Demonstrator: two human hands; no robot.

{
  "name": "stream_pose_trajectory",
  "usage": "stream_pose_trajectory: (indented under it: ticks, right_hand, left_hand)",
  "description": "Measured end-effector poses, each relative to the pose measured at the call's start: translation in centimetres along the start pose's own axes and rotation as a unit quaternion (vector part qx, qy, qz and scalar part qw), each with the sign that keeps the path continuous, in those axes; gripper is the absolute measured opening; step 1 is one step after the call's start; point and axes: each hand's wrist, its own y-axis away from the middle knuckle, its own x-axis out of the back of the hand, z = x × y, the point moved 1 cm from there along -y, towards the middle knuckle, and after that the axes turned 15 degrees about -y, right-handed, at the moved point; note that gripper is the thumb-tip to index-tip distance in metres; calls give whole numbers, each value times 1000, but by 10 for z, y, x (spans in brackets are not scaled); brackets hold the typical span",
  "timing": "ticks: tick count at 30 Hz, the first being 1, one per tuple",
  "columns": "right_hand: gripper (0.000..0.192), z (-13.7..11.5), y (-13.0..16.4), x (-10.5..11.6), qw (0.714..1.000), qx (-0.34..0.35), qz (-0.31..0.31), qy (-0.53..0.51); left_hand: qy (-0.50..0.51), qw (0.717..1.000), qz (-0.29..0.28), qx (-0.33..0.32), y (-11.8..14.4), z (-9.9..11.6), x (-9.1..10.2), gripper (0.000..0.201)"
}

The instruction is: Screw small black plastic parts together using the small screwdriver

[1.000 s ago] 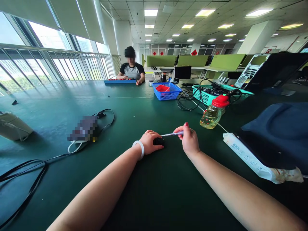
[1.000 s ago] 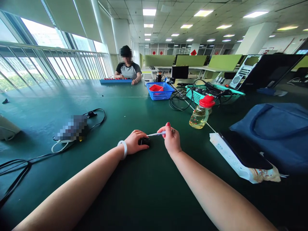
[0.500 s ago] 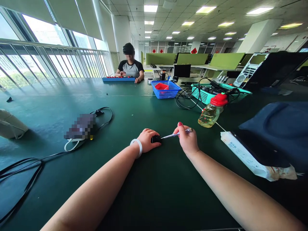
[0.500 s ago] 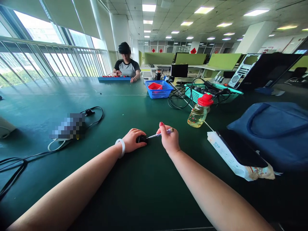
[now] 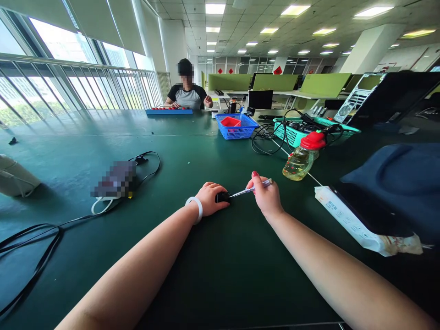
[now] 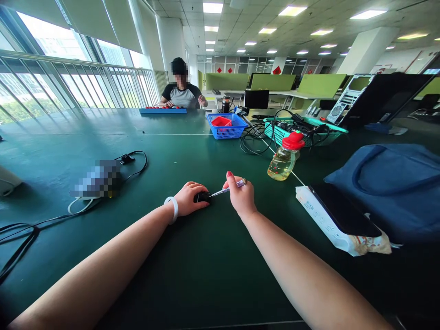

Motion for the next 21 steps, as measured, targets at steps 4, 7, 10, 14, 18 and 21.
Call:
stream_pose_trajectory:
  ticks: [4,7,10,14,18,21]
  right_hand:
    - [50,-24,9,-4,982,133,-124,45]
    - [39,-36,19,-10,943,244,-206,97]
    - [31,-40,26,-15,907,298,-264,141]
    - [28,-39,32,-20,871,338,-319,162]
    - [29,-35,38,-26,838,385,-342,182]
    - [30,-35,42,-29,824,401,-348,199]
  left_hand:
    - [-6,1000,6,-1,0,1,-1,38]
    - [-10,1000,15,8,0,0,-4,39]
    - [-10,1000,17,10,0,-1,-6,39]
    - [-9,1000,16,6,-1,-3,-8,37]
    - [-10,1000,17,11,-1,-2,-8,36]
    - [-10,1000,19,8,-2,-2,-8,35]
